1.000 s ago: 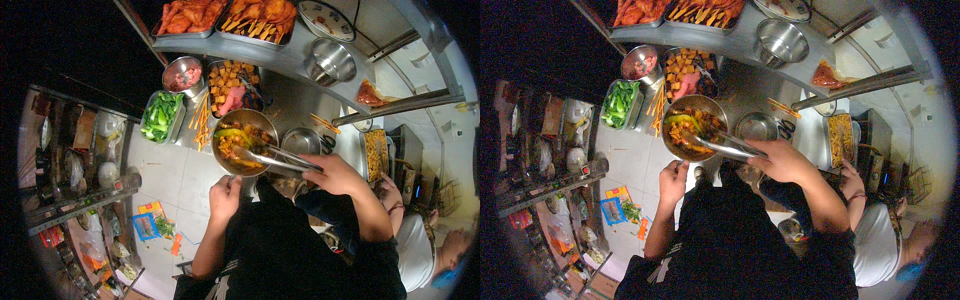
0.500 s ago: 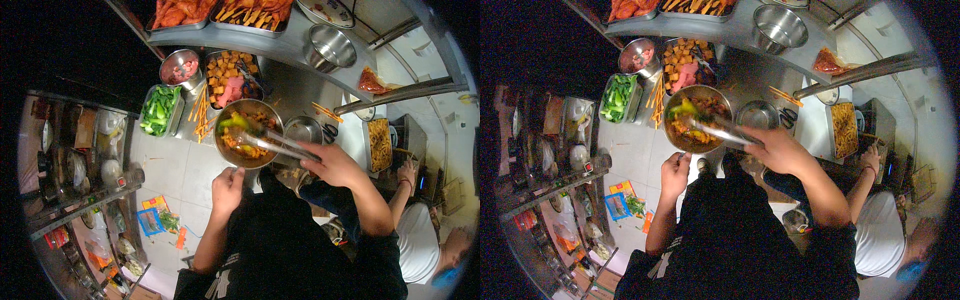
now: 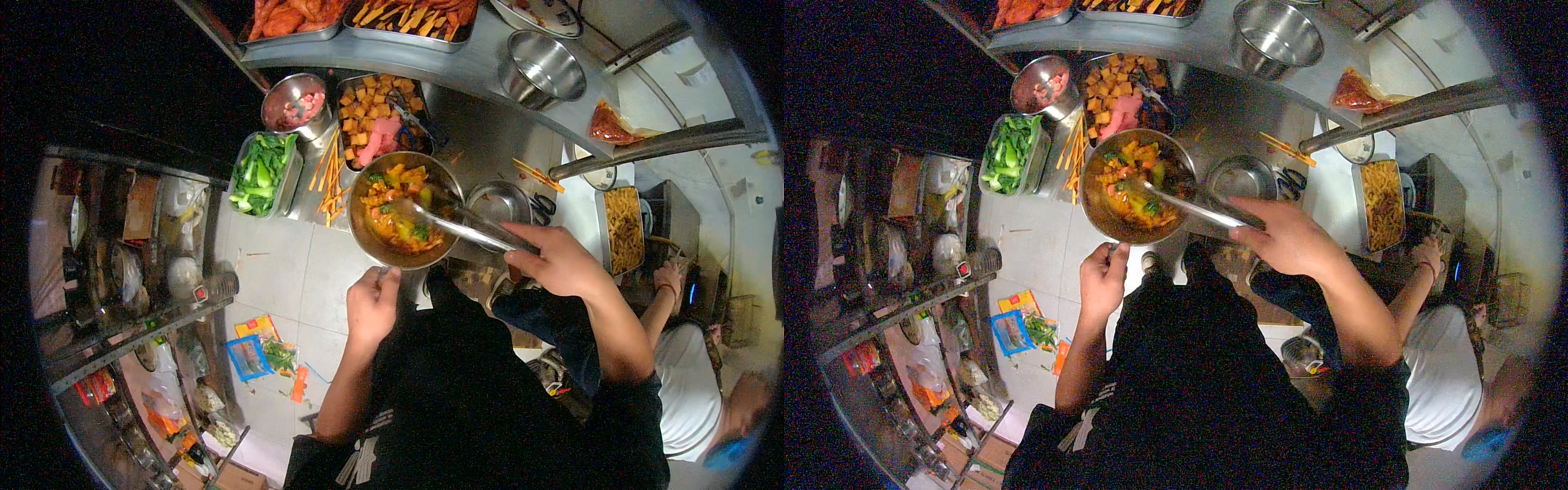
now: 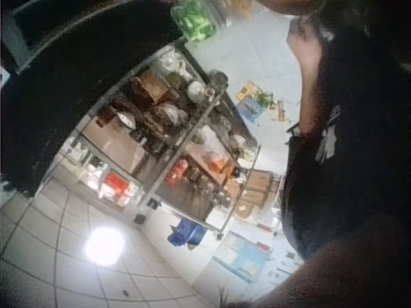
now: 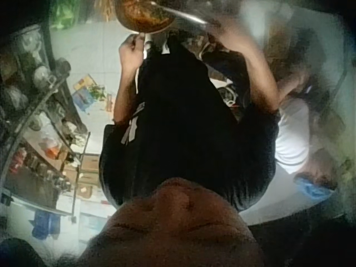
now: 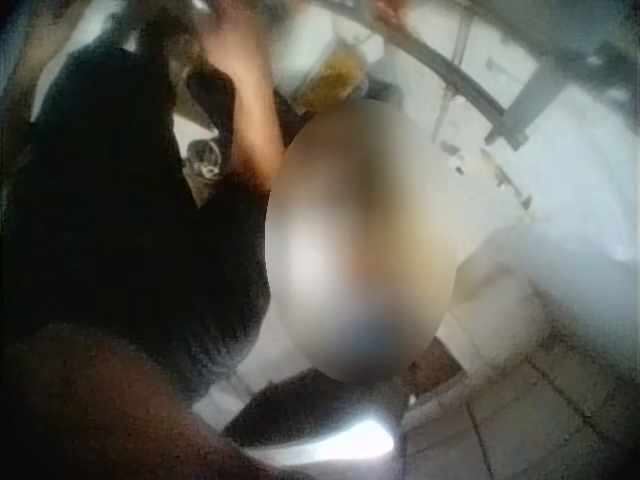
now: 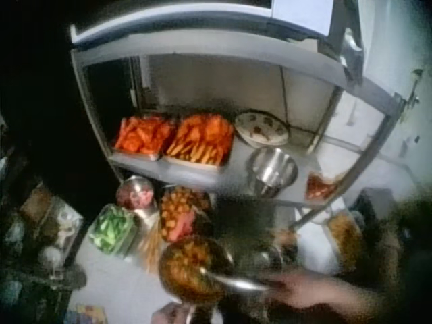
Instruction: The person assembles a takeout meal by scooping rice into a container, adding cooked vegetables and fried items from a pot, and placing the container into a microwave. They use tongs, a rice paddle, and scissors during the process.
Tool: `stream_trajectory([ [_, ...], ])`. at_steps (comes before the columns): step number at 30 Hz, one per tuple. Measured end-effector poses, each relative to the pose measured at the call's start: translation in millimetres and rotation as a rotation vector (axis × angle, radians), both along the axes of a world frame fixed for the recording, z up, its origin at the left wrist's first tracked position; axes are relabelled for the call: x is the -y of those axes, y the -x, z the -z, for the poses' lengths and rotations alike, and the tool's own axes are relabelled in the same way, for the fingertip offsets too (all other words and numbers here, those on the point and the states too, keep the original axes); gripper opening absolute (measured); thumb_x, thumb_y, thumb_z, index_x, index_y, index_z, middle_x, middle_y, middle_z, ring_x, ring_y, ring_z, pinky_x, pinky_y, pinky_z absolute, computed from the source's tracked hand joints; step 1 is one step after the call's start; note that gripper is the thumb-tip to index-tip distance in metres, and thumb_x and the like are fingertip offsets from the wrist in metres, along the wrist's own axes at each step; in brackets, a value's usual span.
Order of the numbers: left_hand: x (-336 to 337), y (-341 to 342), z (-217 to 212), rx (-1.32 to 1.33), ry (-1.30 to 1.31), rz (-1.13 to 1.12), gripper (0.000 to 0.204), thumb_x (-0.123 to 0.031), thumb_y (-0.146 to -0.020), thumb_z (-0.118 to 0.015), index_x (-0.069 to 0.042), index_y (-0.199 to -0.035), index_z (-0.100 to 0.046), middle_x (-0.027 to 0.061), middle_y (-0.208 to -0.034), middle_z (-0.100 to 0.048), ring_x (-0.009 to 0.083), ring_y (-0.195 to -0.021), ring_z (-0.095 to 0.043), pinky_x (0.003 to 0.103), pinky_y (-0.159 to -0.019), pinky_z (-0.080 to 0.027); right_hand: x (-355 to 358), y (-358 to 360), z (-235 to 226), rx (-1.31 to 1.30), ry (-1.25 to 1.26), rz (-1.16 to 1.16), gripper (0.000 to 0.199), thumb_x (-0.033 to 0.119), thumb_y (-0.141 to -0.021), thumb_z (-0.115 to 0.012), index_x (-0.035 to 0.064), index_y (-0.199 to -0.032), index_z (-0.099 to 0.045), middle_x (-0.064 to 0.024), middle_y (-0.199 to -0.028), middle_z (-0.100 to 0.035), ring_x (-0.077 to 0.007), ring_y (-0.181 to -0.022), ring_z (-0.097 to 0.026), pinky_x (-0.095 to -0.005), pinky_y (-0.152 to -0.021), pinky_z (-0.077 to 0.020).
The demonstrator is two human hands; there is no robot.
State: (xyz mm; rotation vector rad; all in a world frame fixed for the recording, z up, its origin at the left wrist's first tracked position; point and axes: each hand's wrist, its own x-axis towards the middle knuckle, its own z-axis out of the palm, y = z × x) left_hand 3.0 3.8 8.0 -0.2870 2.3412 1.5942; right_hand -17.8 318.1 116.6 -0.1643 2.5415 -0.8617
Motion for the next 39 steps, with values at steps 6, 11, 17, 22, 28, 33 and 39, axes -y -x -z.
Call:
stream_trajectory([
  [6, 5.3, 4.1, 2.1, -0.019, -0.020, 0.034, 0.038, -0.029, -0.102, -0.061, -0.004, -0.075, -0.054, -0.0037, -0.056, -0.048, 0.0053, -0.050, -0.040, 0.027, -0.045, -0.033, 16.1, -1.0, -27.4, -0.249, -0.329, -0.262, 0.062, 0.026, -0.090, -0.072, 0.0187, -0.148, -0.051, -0.0208, -0.085, -0.064, -0.0384, -0.074, -0.064, -0.0464, -0.069, -0.0520],
  [11, 3.3, 2.0, -0.6, 0.162, -0.101, -0.021, 0.039, -0.029, -0.099, -0.063, 0.005, -0.081, -0.062, 0.0162, -0.060, -0.057, 0.0195, -0.053, -0.051, 0.036, -0.055, -0.043, 22.7, 23.7, -36.4, -0.176, -0.236, -0.042, 0.058, 0.027, -0.090, -0.073, 0.0164, -0.144, -0.056, -0.0229, -0.089, -0.067, -0.0406, -0.076, -0.065, -0.0442, -0.068, -0.0521],
  [17, 2.0, 5.1, 0.6, 0.124, 0.007, -0.011, 0.042, -0.033, -0.099, -0.062, 0.006, -0.083, -0.062, 0.0173, -0.061, -0.058, 0.0215, -0.054, -0.051, 0.038, -0.056, -0.045, 18.5, 19.2, -39.2, -0.015, -0.079, -0.123, 0.055, 0.025, -0.090, -0.073, 0.0136, -0.141, -0.058, -0.0224, -0.104, -0.071, -0.0389, -0.071, -0.067, -0.0425, -0.069, -0.0537],
  [22, 1.9, 4.4, 5.0, 0.071, -0.064, -0.011, 0.039, -0.033, -0.101, -0.062, -0.001, -0.078, -0.057, 0.0036, -0.058, -0.051, 0.0109, -0.051, -0.045, 0.030, -0.049, -0.036, 20.7, -1.8, -31.3, -0.277, -0.352, -0.350, 0.064, 0.033, -0.088, -0.073, 0.0224, -0.148, -0.051, -0.0156, -0.091, -0.063, -0.0362, -0.082, -0.065, -0.0464, -0.067, -0.0536],
  [28, 3.1, -3.4, 10.1, 0.049, 0.010, 0.025, 0.044, -0.034, -0.100, -0.062, 0.005, -0.079, -0.060, 0.0163, -0.059, -0.057, 0.0222, -0.053, -0.053, 0.039, -0.055, -0.045, 19.6, -7.4, 6.4, -0.122, -0.227, 0.059, 0.057, 0.029, -0.092, -0.070, 0.0200, -0.146, -0.053, -0.0213, -0.092, -0.069, -0.0369, -0.076, -0.069, -0.0461, -0.070, -0.0559],
  [33, 20.8, -22.5, 35.3, 0.096, 0.004, 0.007, 0.042, -0.031, -0.101, -0.060, 0.005, -0.080, -0.061, 0.0133, -0.061, -0.058, 0.0173, -0.057, -0.054, 0.036, -0.055, -0.044, 29.7, -42.9, 41.1, -0.043, 0.039, 0.109, 0.059, 0.031, -0.091, -0.073, 0.0177, -0.145, -0.053, -0.0194, -0.087, -0.070, -0.0339, -0.070, -0.068, -0.0423, -0.069, -0.0559],
  [39, 49.1, -64.5, 74.0, 0.218, 0.026, -0.059, 0.042, -0.032, -0.101, -0.059, 0.005, -0.082, -0.061, 0.0121, -0.061, -0.058, 0.0158, -0.059, -0.053, 0.037, -0.057, -0.045, 36.9, -68.4, 100.7, -0.155, -0.068, -0.054, 0.063, 0.035, -0.095, -0.068, 0.0135, -0.150, -0.046, -0.0161, -0.098, -0.071, -0.0352, -0.084, -0.070, -0.0447, -0.074, -0.0562],
])
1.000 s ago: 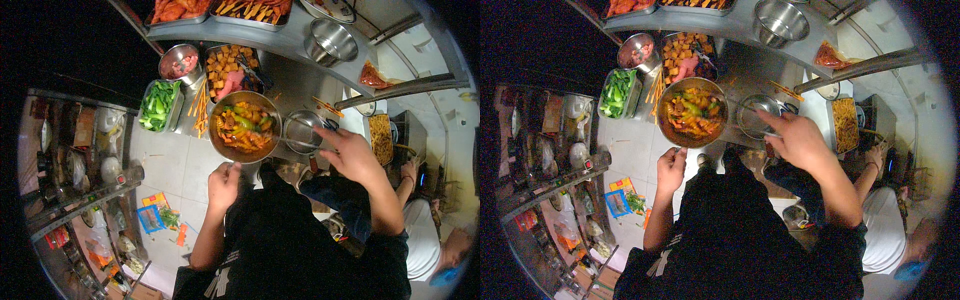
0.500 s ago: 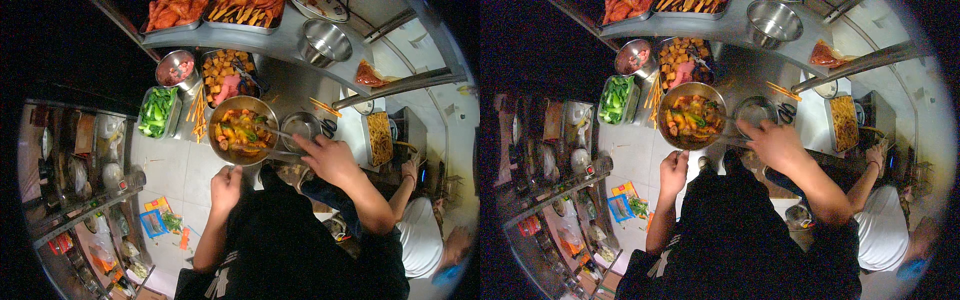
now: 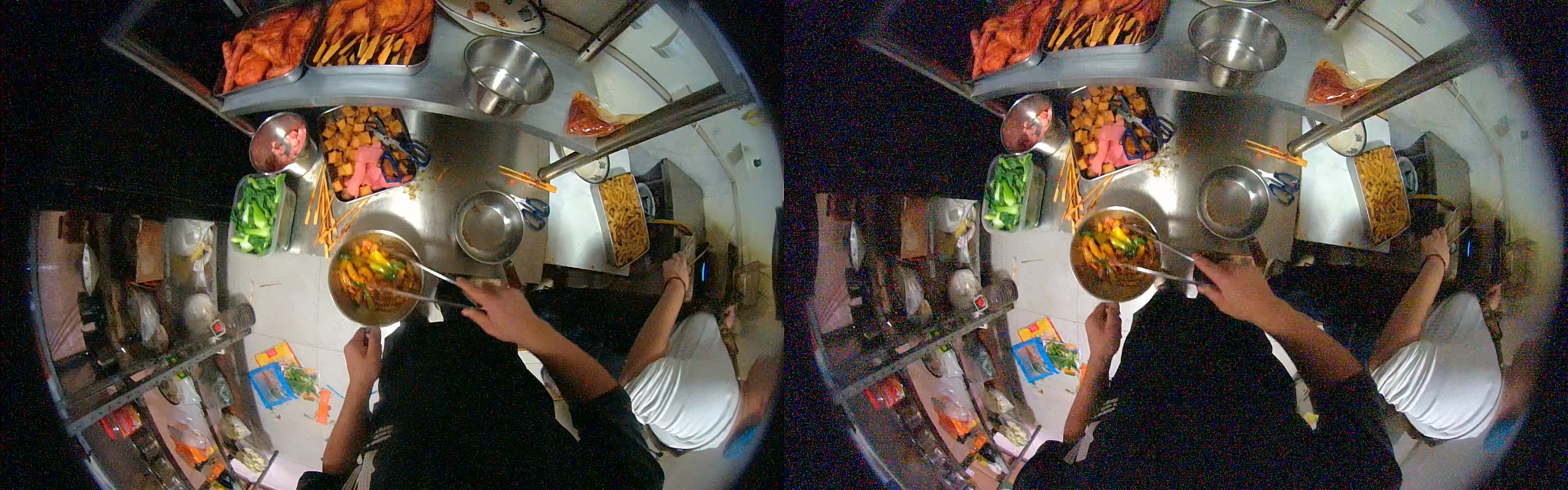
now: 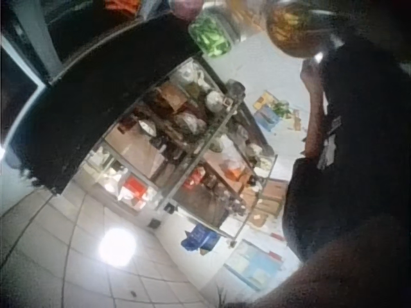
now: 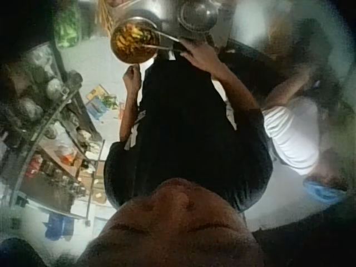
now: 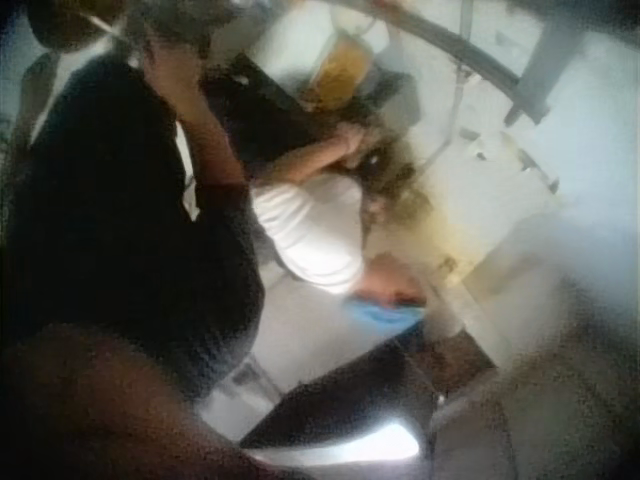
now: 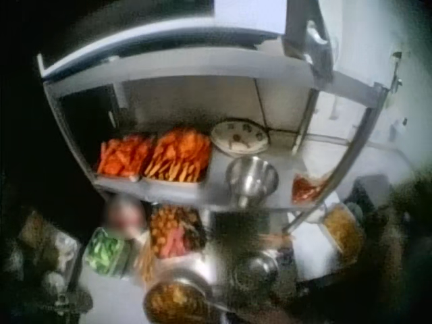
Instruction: The person assembles a takeout meal by scooping rice into a container, adding cooked vegetables and fried items from a pot, and placing the container into a microwave. They use tongs, a rice paddle, and scissors during the process.
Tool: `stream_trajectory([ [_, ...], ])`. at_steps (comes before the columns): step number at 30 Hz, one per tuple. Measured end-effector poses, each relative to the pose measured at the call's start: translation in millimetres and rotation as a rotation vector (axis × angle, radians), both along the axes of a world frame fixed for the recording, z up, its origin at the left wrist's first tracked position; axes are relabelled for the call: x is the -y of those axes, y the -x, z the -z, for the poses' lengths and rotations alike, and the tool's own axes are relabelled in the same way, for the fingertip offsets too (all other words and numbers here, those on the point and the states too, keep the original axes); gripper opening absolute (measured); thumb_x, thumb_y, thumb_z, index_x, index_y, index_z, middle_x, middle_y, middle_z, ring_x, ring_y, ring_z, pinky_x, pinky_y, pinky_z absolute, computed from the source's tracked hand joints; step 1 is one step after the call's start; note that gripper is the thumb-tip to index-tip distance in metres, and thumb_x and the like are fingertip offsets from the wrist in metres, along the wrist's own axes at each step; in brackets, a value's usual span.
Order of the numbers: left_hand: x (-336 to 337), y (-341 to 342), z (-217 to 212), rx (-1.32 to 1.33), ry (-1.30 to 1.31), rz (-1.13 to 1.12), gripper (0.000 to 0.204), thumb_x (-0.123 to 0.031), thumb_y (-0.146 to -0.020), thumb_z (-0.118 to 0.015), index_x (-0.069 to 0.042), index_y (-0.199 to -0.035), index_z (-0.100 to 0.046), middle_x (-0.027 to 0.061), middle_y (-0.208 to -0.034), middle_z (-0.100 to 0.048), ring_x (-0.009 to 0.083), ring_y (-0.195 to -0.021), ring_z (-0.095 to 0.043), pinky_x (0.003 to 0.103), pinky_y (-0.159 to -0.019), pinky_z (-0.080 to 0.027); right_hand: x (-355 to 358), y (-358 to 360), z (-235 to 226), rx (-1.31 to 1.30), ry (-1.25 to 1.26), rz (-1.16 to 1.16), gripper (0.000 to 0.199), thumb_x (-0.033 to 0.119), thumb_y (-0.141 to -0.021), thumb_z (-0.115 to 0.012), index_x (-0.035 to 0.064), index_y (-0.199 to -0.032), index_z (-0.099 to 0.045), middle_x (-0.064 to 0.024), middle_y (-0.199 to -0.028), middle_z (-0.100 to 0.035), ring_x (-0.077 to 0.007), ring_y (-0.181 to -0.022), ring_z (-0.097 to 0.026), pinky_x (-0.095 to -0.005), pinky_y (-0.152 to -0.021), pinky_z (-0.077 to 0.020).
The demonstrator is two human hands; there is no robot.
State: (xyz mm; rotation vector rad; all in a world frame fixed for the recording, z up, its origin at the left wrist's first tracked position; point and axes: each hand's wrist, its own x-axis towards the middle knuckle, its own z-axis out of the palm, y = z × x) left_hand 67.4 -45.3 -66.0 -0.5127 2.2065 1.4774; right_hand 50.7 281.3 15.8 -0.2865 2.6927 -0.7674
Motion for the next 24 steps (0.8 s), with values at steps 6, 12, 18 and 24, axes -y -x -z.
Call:
stream_trajectory([
  [6, -11.7, 2.5, 28.9, -0.027, 0.048, 0.121, 0.045, -0.035, -0.101, -0.057, 0.005, -0.080, -0.060, 0.0180, -0.063, -0.060, 0.0259, -0.059, -0.059, 0.040, -0.058, -0.046, 21.4, -25.1, 27.3, 0.077, -0.011, 0.120, 0.065, 0.036, -0.095, -0.066, 0.0103, -0.151, -0.043, -0.0256, -0.113, -0.066, -0.0421, -0.089, -0.068, -0.0480, -0.076, -0.0561],
  [12, -63.6, 55.5, 58.6, -0.092, -0.093, 0.134, 0.044, -0.036, -0.101, -0.058, 0.005, -0.086, -0.063, 0.0128, -0.062, -0.060, 0.0171, -0.058, -0.058, 0.036, -0.057, -0.047, 17.8, -21.2, 34.8, -0.020, 0.036, 0.370, 0.062, 0.033, -0.096, -0.065, 0.0084, -0.148, -0.044, -0.0252, -0.110, -0.065, -0.0460, -0.088, -0.066, -0.0542, -0.077, -0.0544],
  [18, -67.8, 87.3, 59.5, -0.020, -0.124, 0.378, 0.032, -0.033, -0.099, -0.064, -0.001, -0.102, -0.064, 0.0069, -0.072, -0.067, 0.0158, -0.061, -0.062, 0.034, -0.059, -0.050, 18.5, -6.6, 34.2, 0.008, 0.109, 0.462, 0.062, 0.030, -0.095, -0.067, 0.0053, -0.147, -0.045, -0.0283, -0.123, -0.063, -0.0463, -0.104, -0.065, -0.0528, -0.089, -0.0533],
  [24, -14.4, 78.0, 68.4, 0.068, -0.541, 0.027, 0.022, -0.022, -0.097, -0.067, -0.011, -0.115, -0.066, 0.0039, -0.103, -0.068, 0.0152, -0.090, -0.064, 0.032, -0.076, -0.053, 14.3, 2.6, 42.1, 0.024, 0.191, 0.453, 0.064, 0.029, -0.094, -0.067, 0.0038, -0.147, -0.044, -0.0289, -0.130, -0.060, -0.0457, -0.114, -0.062, -0.0514, -0.095, -0.0518],
])
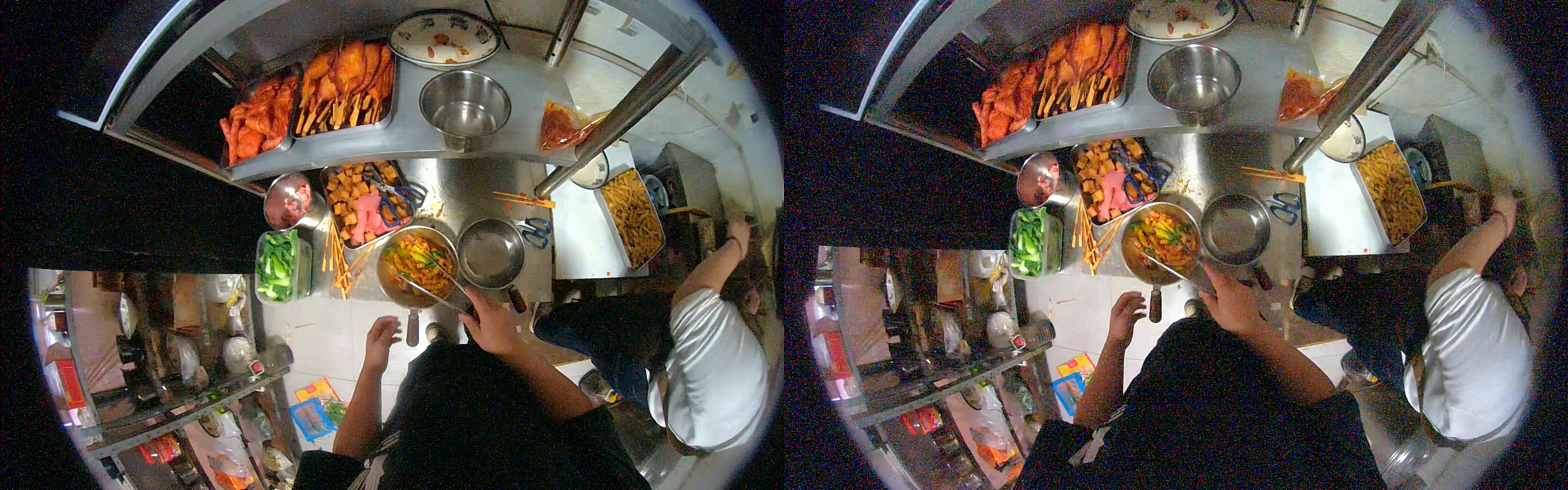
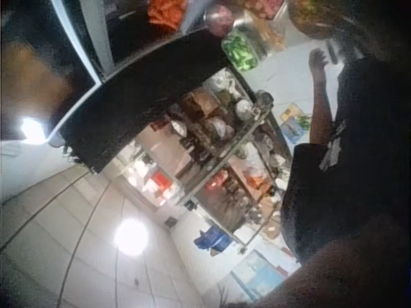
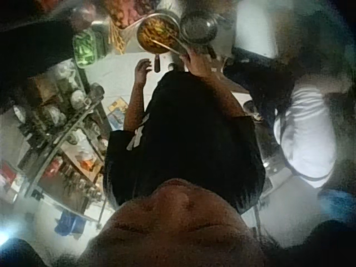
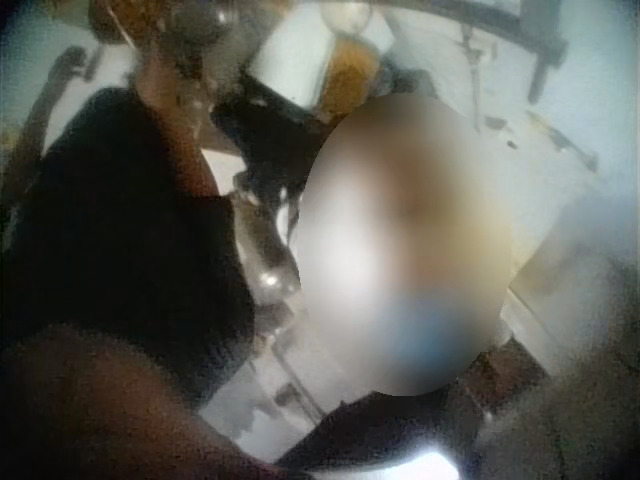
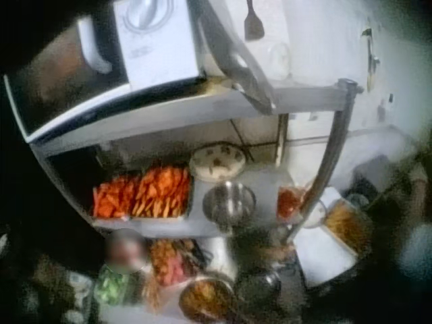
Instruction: The person assembles a takeout meal by scooping rice into a container, adding cooked vegetables and fried items from a pot, and placing the container into a microwave. They use tongs, a rice paddle, and scissors during the process.
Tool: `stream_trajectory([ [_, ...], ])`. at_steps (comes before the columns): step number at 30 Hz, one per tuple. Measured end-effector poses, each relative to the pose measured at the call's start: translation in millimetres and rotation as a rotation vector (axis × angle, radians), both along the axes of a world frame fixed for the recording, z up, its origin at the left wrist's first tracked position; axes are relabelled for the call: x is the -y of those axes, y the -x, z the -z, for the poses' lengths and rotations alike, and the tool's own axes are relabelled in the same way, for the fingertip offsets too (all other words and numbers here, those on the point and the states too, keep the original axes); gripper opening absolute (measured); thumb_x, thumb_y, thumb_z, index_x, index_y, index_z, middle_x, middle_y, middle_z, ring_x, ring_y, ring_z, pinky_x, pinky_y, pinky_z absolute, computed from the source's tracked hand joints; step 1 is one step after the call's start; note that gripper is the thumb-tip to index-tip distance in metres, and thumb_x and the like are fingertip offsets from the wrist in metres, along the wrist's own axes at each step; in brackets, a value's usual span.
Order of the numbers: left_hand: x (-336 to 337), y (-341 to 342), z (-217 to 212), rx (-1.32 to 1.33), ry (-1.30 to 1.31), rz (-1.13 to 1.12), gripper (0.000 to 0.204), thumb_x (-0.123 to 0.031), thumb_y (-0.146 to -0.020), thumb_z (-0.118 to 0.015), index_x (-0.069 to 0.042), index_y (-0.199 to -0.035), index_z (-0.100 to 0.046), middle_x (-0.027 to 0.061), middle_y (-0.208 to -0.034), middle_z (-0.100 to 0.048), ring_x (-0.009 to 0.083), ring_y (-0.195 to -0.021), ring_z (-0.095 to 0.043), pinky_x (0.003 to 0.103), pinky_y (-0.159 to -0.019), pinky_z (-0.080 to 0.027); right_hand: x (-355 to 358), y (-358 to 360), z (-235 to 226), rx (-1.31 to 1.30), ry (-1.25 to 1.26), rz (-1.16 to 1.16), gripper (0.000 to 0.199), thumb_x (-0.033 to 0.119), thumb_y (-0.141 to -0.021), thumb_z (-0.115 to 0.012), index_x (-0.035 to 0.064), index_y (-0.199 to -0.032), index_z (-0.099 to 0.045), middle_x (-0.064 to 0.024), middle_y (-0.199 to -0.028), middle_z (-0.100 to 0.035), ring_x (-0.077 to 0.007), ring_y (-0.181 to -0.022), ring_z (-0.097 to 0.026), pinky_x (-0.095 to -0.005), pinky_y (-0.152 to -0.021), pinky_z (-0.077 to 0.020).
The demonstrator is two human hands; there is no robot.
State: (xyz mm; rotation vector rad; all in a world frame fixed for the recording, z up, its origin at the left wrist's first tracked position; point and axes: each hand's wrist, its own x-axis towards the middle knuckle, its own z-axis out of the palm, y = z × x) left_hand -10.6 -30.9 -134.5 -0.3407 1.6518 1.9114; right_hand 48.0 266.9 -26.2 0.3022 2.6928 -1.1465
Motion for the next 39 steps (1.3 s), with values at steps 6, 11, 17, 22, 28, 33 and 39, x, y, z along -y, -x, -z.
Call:
stream_trajectory([
  [6, 62.5, -34.9, 31.7, 0.195, 0.306, -0.133, 0.018, -0.018, -0.096, -0.065, -0.010, -0.113, -0.066, 0.0046, -0.098, -0.069, 0.0148, -0.080, -0.065, 0.030, -0.067, -0.053, -16.0, 13.6, 27.8, -0.059, -0.013, -0.107, 0.074, 0.032, -0.091, -0.070, 0.0024, -0.150, -0.039, -0.0312, -0.136, -0.054, -0.0476, -0.122, -0.056, -0.0525, -0.102, -0.0470],
  [11, 75.8, -69.8, 53.7, 0.246, 0.412, -0.150, 0.016, -0.017, -0.097, -0.062, -0.008, -0.110, -0.066, 0.0048, -0.092, -0.068, 0.0140, -0.072, -0.064, 0.029, -0.059, -0.052, -29.7, 24.2, 42.1, -0.032, -0.024, -0.281, 0.089, 0.035, -0.084, -0.076, 0.0021, -0.154, -0.032, -0.0361, -0.138, -0.049, -0.0525, -0.124, -0.053, -0.0543, -0.105, -0.0448],
  [17, 77.3, -103.7, 63.9, 0.324, 0.404, -0.174, 0.019, -0.020, -0.097, -0.063, -0.007, -0.111, -0.066, 0.0046, -0.090, -0.068, 0.0144, -0.070, -0.065, 0.029, -0.056, -0.052, -52.5, 28.7, 27.9, -0.005, 0.053, -0.335, 0.083, 0.034, -0.085, -0.075, 0.0059, -0.152, -0.035, -0.0266, -0.132, -0.060, -0.0431, -0.112, -0.064, -0.0503, -0.095, -0.0527],
  [22, 111.6, -109.1, 104.9, 0.339, 0.465, -0.015, 0.018, -0.020, -0.101, -0.057, -0.007, -0.109, -0.066, 0.0067, -0.087, -0.069, 0.0170, -0.072, -0.068, 0.032, -0.060, -0.056, -71.2, 28.8, -10.3, -0.062, 0.160, -0.181, 0.056, 0.036, -0.087, -0.074, 0.0122, -0.136, -0.061, -0.0123, -0.110, -0.074, -0.0324, -0.106, -0.068, -0.0510, -0.097, -0.0507],
  [28, 179.4, -58.6, 157.1, -0.776, 0.783, 0.825, 0.015, -0.010, -0.087, -0.062, -0.005, -0.099, -0.069, 0.0099, -0.094, -0.073, 0.0269, -0.083, -0.070, 0.038, -0.069, -0.059, -72.6, -12.9, -31.2, -0.269, 0.047, 0.144, 0.049, 0.032, -0.087, -0.076, 0.0132, -0.132, -0.067, -0.0052, -0.112, -0.076, -0.0224, -0.107, -0.065, -0.0449, -0.107, -0.0362],
  [33, 207.7, -9.9, 164.6, 0.432, 0.338, 0.136, 0.018, -0.020, -0.096, -0.062, -0.006, -0.106, -0.067, 0.0126, -0.091, -0.069, 0.0256, -0.063, -0.065, 0.035, -0.047, -0.051, -28.3, -129.7, 70.8, -0.187, 0.418, 0.998, 0.036, 0.022, -0.099, -0.067, -0.0031, -0.124, -0.065, -0.0062, -0.099, -0.072, -0.0133, -0.085, -0.064, -0.0308, -0.075, -0.0522],
  [39, 223.5, 60.6, 169.5, 0.533, 0.377, 0.263, 0.026, -0.024, -0.098, -0.055, -0.005, -0.113, -0.065, 0.0165, -0.095, -0.068, 0.0339, -0.068, -0.065, 0.051, -0.060, -0.053, 119.5, -290.6, 195.5, 0.707, 0.275, 0.946, 0.065, 0.058, -0.095, -0.061, 0.0000, -0.124, -0.059, -0.0171, -0.093, -0.069, -0.0285, -0.083, -0.066, -0.0421, -0.073, -0.0528],
])
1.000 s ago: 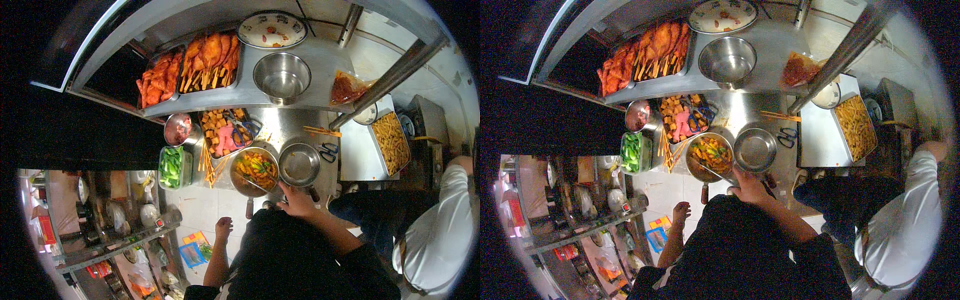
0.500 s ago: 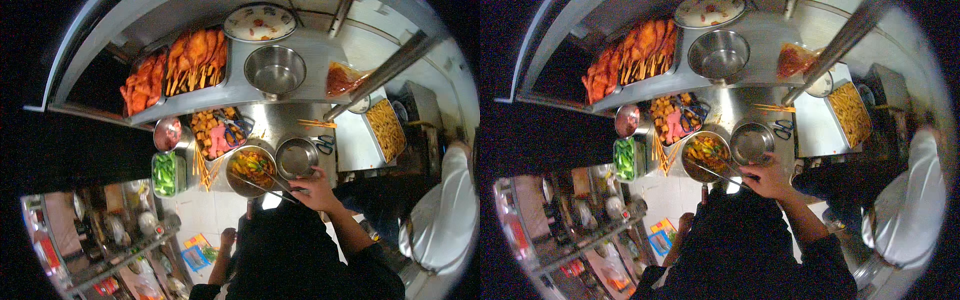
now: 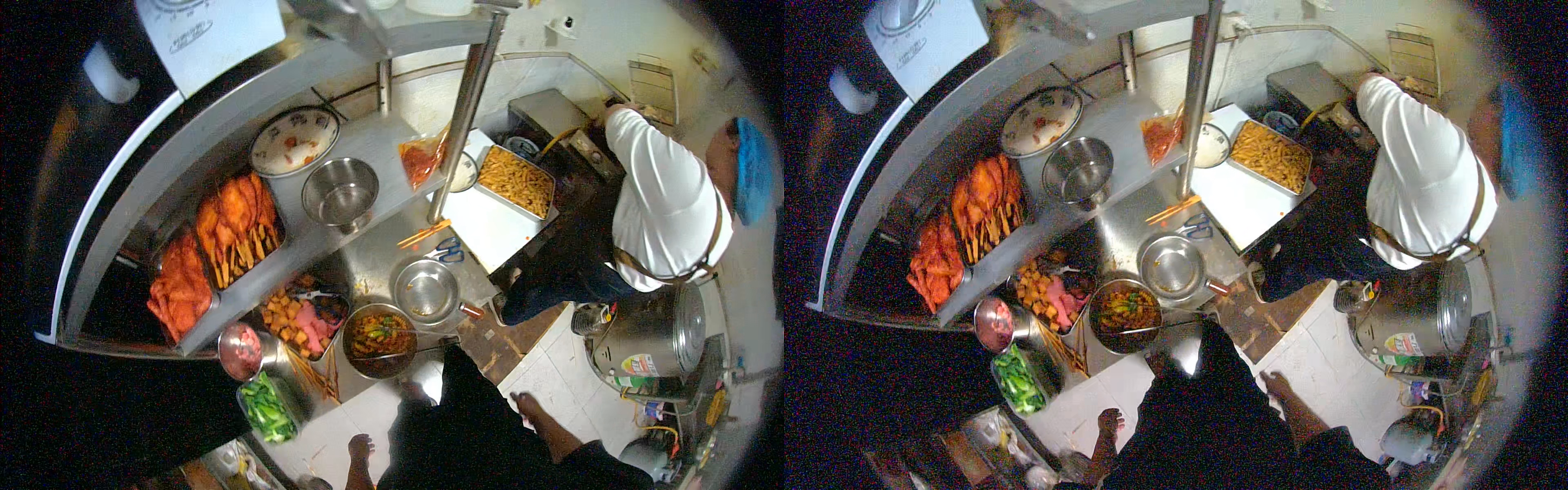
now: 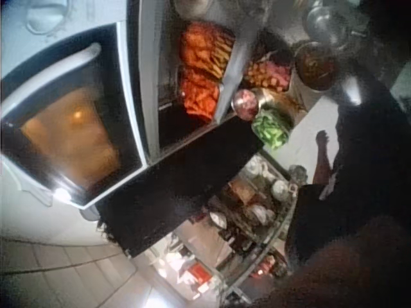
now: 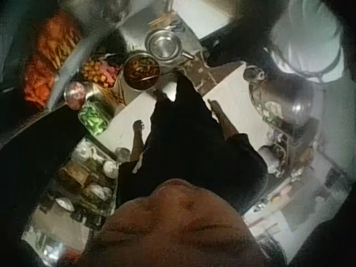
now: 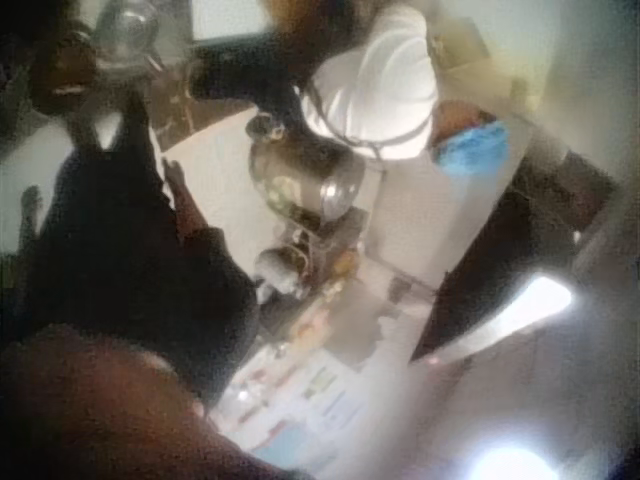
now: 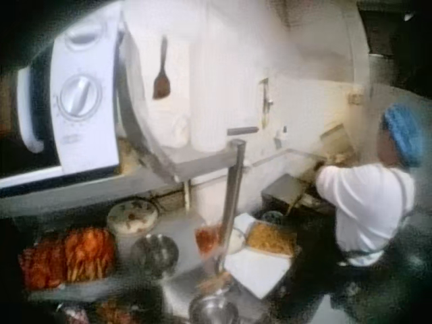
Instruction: The person assembles a takeout meal by scooping rice into a container, adding cooked vegetables and fried items from a pot, and placing the container into a microwave. They use tongs, a rice paddle, and scissors during the process.
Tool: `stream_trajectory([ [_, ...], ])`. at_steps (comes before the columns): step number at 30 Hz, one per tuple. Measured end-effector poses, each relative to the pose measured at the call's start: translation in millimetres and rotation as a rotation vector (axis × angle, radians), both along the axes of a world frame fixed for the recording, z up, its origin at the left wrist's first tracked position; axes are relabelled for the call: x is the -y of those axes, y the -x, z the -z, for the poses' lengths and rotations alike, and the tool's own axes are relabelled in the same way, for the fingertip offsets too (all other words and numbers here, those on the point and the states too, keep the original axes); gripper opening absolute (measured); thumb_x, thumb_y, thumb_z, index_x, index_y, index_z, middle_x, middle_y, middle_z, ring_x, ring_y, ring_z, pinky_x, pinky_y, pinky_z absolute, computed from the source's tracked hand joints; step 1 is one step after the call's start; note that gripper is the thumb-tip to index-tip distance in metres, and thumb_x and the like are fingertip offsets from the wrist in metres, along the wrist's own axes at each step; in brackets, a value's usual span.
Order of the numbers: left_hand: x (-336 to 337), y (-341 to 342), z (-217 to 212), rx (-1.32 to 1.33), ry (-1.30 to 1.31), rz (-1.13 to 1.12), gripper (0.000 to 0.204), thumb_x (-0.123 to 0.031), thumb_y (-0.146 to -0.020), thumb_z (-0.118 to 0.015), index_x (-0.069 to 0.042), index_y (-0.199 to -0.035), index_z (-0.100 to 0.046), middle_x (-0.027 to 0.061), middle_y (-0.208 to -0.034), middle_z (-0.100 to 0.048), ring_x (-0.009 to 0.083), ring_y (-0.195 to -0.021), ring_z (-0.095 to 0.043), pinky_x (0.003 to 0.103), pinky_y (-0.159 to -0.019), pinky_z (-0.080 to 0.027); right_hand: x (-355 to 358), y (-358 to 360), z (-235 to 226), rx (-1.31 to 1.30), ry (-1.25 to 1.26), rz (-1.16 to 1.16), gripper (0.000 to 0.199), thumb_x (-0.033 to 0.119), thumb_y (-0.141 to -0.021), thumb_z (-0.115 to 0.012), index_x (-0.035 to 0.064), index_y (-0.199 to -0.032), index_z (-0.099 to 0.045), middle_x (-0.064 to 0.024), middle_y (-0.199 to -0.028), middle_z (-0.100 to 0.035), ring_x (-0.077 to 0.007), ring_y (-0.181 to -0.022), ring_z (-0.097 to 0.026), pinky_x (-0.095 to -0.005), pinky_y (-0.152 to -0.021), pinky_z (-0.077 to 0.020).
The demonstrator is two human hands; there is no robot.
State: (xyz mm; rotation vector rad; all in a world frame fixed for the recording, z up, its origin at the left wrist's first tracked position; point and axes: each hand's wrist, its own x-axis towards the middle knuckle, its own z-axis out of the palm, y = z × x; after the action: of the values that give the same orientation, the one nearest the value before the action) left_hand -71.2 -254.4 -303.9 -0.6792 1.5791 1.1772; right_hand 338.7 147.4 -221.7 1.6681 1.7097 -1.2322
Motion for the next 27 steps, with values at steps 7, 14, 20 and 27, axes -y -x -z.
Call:
stream_trajectory([
  [7, -20.3, 23.5, 12.4, -0.102, -0.112, 0.111, 0.031, -0.027, -0.097, -0.051, -0.002, -0.108, -0.066, 0.0156, -0.091, -0.070, 0.0312, -0.067, -0.066, 0.047, -0.059, -0.055, -2.2, -5.6, -50.7, -0.437, 0.271, 1.006, 0.062, 0.050, -0.100, -0.054, 0.0060, -0.143, -0.048, -0.0209, -0.127, -0.064, -0.0363, -0.091, -0.067, -0.0498, -0.081, -0.0524],
  [14, -57.6, 5.5, -4.4, -0.155, -0.136, 0.181, 0.028, -0.025, -0.097, -0.054, -0.002, -0.109, -0.067, 0.0134, -0.089, -0.071, 0.0263, -0.067, -0.068, 0.036, -0.051, -0.054, -113.8, 16.4, -81.9, -0.754, -0.258, 0.848, 0.030, 0.030, -0.098, -0.063, 0.0059, -0.116, -0.062, -0.0101, -0.086, -0.069, -0.0178, -0.064, -0.065, -0.0300, -0.050, -0.0486],
  [20, -65.7, -21.2, -22.4, -0.172, -0.199, -0.093, 0.027, -0.025, -0.098, -0.055, -0.004, -0.107, -0.068, 0.0127, -0.085, -0.070, 0.0245, -0.062, -0.065, 0.033, -0.050, -0.052, -155.8, 33.4, -64.0, -0.941, 0.003, 0.366, 0.038, 0.020, -0.101, -0.062, 0.0046, -0.135, -0.057, -0.0124, -0.106, -0.068, -0.0198, -0.088, -0.071, -0.0304, -0.065, -0.0521],
  [27, -39.2, -68.7, -14.0, -0.731, -0.088, 0.541, 0.037, -0.034, -0.093, -0.061, -0.004, -0.112, -0.072, 0.0145, -0.104, -0.074, 0.0295, -0.094, -0.072, 0.045, -0.083, -0.060, -175.4, 31.0, 61.3, -0.247, 0.159, -0.702, 0.044, 0.032, -0.100, -0.059, 0.0203, -0.142, -0.057, -0.0046, -0.134, -0.064, -0.0229, -0.109, -0.066, -0.0395, -0.084, -0.0531],
])
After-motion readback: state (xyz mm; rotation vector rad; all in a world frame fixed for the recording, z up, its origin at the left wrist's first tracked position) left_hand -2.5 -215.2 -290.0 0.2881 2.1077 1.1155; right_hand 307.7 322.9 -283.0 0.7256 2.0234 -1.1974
